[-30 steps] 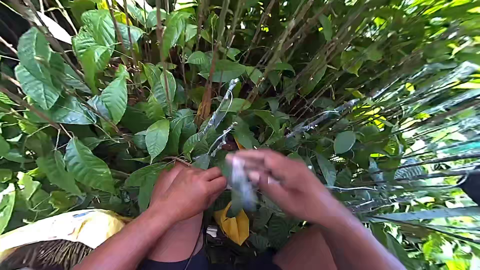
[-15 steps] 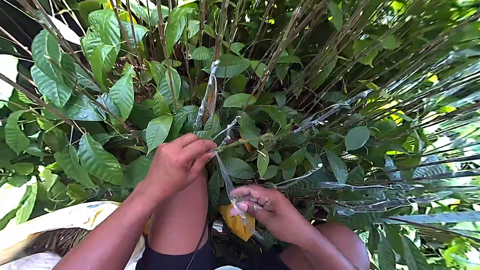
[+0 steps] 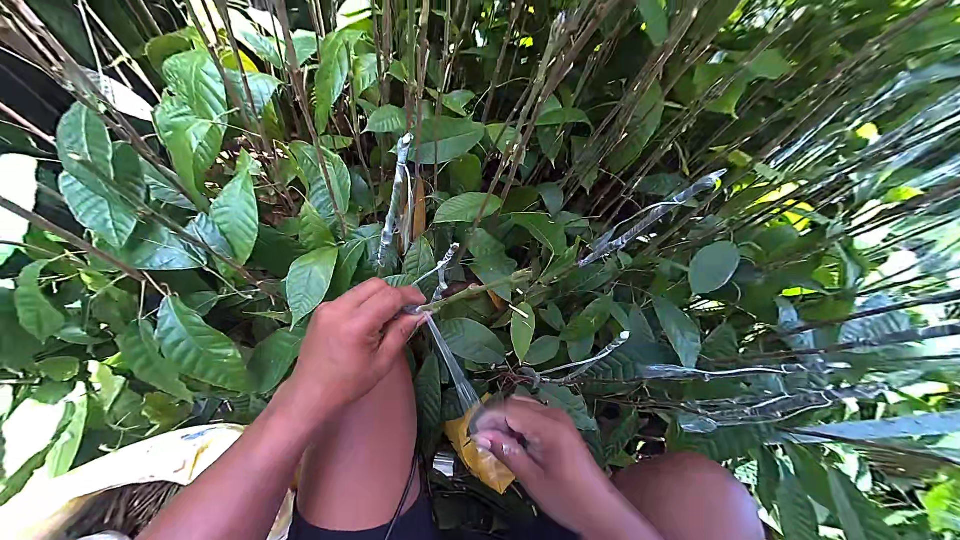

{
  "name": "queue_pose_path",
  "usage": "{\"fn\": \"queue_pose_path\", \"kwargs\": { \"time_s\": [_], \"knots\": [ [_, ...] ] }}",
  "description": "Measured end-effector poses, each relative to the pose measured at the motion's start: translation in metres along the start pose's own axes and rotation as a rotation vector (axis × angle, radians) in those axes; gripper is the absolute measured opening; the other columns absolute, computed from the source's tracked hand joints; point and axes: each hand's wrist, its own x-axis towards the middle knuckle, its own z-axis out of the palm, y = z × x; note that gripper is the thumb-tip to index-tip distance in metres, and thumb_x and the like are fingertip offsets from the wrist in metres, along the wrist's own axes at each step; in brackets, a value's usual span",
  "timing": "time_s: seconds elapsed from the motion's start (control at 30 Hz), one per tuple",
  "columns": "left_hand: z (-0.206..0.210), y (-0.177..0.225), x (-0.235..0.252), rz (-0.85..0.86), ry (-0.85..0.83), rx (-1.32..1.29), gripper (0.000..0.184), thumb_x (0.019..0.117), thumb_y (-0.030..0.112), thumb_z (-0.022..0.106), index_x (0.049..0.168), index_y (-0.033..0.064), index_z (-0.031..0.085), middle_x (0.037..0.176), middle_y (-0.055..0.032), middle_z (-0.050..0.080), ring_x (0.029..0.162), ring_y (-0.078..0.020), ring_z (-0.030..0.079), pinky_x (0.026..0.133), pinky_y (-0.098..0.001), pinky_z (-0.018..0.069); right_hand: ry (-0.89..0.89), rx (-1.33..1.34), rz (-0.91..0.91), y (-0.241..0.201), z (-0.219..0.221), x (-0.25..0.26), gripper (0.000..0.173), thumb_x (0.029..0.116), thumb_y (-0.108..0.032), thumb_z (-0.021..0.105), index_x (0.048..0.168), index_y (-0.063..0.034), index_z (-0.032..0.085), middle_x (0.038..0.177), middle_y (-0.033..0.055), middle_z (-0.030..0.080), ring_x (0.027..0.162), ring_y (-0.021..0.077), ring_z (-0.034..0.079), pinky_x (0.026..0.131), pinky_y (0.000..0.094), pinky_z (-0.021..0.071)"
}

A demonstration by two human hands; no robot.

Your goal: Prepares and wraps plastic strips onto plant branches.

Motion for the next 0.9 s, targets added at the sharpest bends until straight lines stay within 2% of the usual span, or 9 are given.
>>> {"fn": "queue_pose_path", "kwargs": {
  "time_s": [0.2, 0.3, 0.37, 0.47, 0.53, 0.6, 0.7, 0.8, 0.9],
  "knots": [
    [0.019, 0.008, 0.005, 0.14, -0.195, 0.061, 0.023, 0.1014, 0.024, 0.059, 0.101, 0.0084, 0.076, 0.082, -0.009, 0.068, 0.068, -0.0226, 0.068, 0.058, -0.0418, 0.0561, -0.112, -0.114, -0.256, -0.088, -0.049, 0.037, 0.024, 0.1033, -0.021, 0.061, 0.12, -0.0099, 0.073, 0.094, 0.0047, 0.074, 0.08, 0.0121, 0.067, 0.072, 0.0269, 0.0565],
    [0.015, 0.011, 0.0, 0.204, -0.272, 0.061, 0.024, 0.1027, 0.024, 0.054, 0.097, 0.0081, 0.072, 0.087, -0.0104, 0.07, 0.068, -0.0252, 0.069, 0.055, -0.0442, 0.0557, -0.031, -0.764, -0.272, -0.075, -0.106, 0.082, 0.038, 0.1011, -0.017, 0.058, 0.139, -0.0138, 0.061, 0.11, 0.0054, 0.072, 0.099, 0.0203, 0.067, 0.081, 0.0394, 0.0569],
    [0.0, 0.005, 0.0, 0.148, -0.207, 0.069, 0.028, 0.1039, 0.029, 0.054, 0.1, 0.0082, 0.072, 0.088, -0.0087, 0.071, 0.072, -0.0208, 0.069, 0.061, -0.0396, 0.057, -0.051, -0.952, -0.298, -0.063, -0.098, 0.079, 0.019, 0.0955, -0.008, 0.063, 0.114, -0.0052, 0.068, 0.087, 0.0122, 0.07, 0.088, 0.0364, 0.066, 0.073, 0.0544, 0.0506],
    [-0.002, 0.005, 0.003, 0.107, -0.141, 0.094, 0.028, 0.1049, 0.029, 0.055, 0.107, 0.0087, 0.074, 0.085, -0.0095, 0.071, 0.071, -0.0214, 0.069, 0.062, -0.0386, 0.0578, -0.186, -0.61, -0.367, -0.088, -0.062, 0.059, 0.014, 0.0995, -0.02, 0.061, 0.101, -0.0122, 0.072, 0.072, 0.0012, 0.067, 0.068, 0.0213, 0.064, 0.062, 0.0367, 0.052],
    [0.006, 0.015, 0.003, 0.138, -0.198, 0.113, 0.024, 0.1017, 0.022, 0.056, 0.108, 0.0091, 0.075, 0.083, -0.0126, 0.068, 0.065, -0.0281, 0.068, 0.055, -0.0454, 0.0558, -0.235, -0.352, -0.271, -0.105, -0.074, 0.08, 0.021, 0.1008, -0.022, 0.063, 0.117, -0.0141, 0.073, 0.086, 0.0012, 0.071, 0.073, 0.0128, 0.066, 0.065, 0.03, 0.0569],
    [0.009, 0.017, -0.002, 0.158, -0.234, 0.115, 0.021, 0.1016, 0.02, 0.055, 0.106, 0.0097, 0.073, 0.086, -0.0122, 0.068, 0.066, -0.0279, 0.068, 0.052, -0.0452, 0.0553, -0.207, -0.604, -0.213, -0.091, -0.104, 0.109, 0.034, 0.1012, -0.018, 0.059, 0.135, -0.0198, 0.065, 0.099, 0.001, 0.069, 0.086, 0.013, 0.065, 0.072, 0.0331, 0.0566],
    [-0.005, 0.006, -0.002, 0.105, -0.146, 0.117, 0.031, 0.1065, 0.032, 0.05, 0.104, 0.0106, 0.073, 0.085, -0.0084, 0.068, 0.068, -0.0213, 0.067, 0.056, -0.0388, 0.0555, -0.137, -0.907, -0.308, -0.06, -0.091, 0.101, 0.013, 0.0931, -0.009, 0.066, 0.105, -0.0101, 0.072, 0.079, 0.0076, 0.069, 0.083, 0.0323, 0.067, 0.072, 0.0514, 0.0514],
    [-0.005, 0.009, 0.001, 0.078, -0.121, 0.124, 0.032, 0.1066, 0.031, 0.05, 0.109, 0.0115, 0.075, 0.081, -0.0094, 0.066, 0.065, -0.0228, 0.065, 0.055, -0.0403, 0.0539, -0.189, -0.612, -0.39, -0.088, -0.057, 0.078, 0.01, 0.0938, -0.015, 0.066, 0.101, -0.0127, 0.072, 0.072, 0.0005, 0.066, 0.068, 0.0208, 0.063, 0.061, 0.0365, 0.0519],
    [0.006, 0.021, 0.004, 0.152, -0.188, 0.135, 0.021, 0.0988, 0.022, 0.055, 0.101, 0.0115, 0.073, 0.081, -0.0103, 0.065, 0.059, -0.0266, 0.065, 0.047, -0.0444, 0.0521, -0.33, -0.27, -0.174, -0.109, -0.086, 0.112, 0.026, 0.1018, -0.015, 0.059, 0.126, -0.0109, 0.07, 0.105, 0.0014, 0.074, 0.087, 0.0073, 0.069, 0.076, 0.0275, 0.0589]
  ]
}}
